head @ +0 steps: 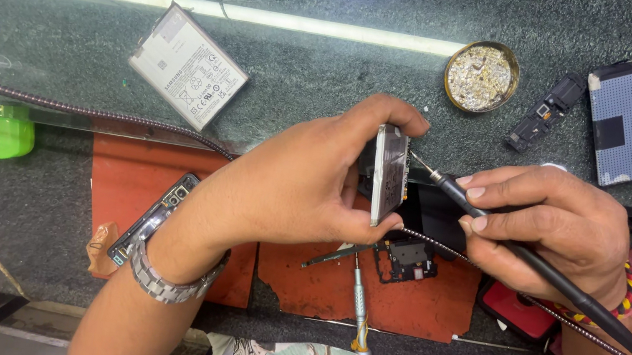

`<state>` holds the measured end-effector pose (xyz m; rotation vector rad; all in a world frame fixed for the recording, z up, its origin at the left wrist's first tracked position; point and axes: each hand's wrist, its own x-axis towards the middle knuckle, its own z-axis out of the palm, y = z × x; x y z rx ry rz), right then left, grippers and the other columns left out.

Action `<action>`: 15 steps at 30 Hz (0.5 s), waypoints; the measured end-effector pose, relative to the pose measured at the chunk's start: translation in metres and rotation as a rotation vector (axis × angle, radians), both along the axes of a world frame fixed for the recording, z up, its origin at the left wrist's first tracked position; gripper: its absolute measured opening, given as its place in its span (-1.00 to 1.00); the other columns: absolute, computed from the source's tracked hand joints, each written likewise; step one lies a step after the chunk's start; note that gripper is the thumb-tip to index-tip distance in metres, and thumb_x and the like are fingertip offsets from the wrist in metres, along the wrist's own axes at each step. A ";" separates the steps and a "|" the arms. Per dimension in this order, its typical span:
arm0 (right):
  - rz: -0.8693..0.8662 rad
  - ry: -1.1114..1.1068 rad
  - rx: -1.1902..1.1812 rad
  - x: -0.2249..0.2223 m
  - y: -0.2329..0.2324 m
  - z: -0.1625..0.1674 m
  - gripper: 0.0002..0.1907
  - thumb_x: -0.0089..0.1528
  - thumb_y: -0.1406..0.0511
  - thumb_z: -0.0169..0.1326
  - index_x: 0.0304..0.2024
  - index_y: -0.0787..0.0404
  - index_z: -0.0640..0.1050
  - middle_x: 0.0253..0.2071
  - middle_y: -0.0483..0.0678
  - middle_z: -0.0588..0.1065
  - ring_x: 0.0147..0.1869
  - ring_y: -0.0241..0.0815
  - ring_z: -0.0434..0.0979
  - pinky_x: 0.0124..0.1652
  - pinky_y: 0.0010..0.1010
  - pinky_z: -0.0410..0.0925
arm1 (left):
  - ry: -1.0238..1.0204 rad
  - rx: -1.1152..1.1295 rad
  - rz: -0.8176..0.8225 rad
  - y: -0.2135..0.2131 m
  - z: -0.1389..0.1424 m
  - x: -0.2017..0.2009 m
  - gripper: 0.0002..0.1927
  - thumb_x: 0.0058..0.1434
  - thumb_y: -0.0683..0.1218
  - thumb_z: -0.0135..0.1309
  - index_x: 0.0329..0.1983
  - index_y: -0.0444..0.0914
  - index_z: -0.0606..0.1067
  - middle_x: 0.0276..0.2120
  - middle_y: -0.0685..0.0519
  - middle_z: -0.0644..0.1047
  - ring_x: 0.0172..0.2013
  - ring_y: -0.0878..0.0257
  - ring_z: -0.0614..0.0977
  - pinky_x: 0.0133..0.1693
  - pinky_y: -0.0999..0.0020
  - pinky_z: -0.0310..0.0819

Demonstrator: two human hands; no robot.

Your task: The person uses a soldering iron to apply solder to the connector terminals on a smartphone battery. They repeatedly dip the iron into a solder pot, then touch the tip to the battery contacts while holding the battery steady with the other hand.

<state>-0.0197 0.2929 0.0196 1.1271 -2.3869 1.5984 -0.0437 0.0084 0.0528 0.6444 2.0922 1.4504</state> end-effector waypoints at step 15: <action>0.030 0.002 -0.010 0.001 0.003 -0.001 -0.78 0.02 0.48 0.34 -0.32 0.27 0.57 -0.19 0.06 0.55 -0.04 -0.01 0.68 -0.05 -0.33 0.57 | 0.128 0.034 0.018 0.002 -0.009 0.003 -0.27 0.08 -0.02 0.41 0.23 -0.21 0.29 -0.17 0.01 0.64 -0.19 0.15 0.75 -0.16 0.29 0.59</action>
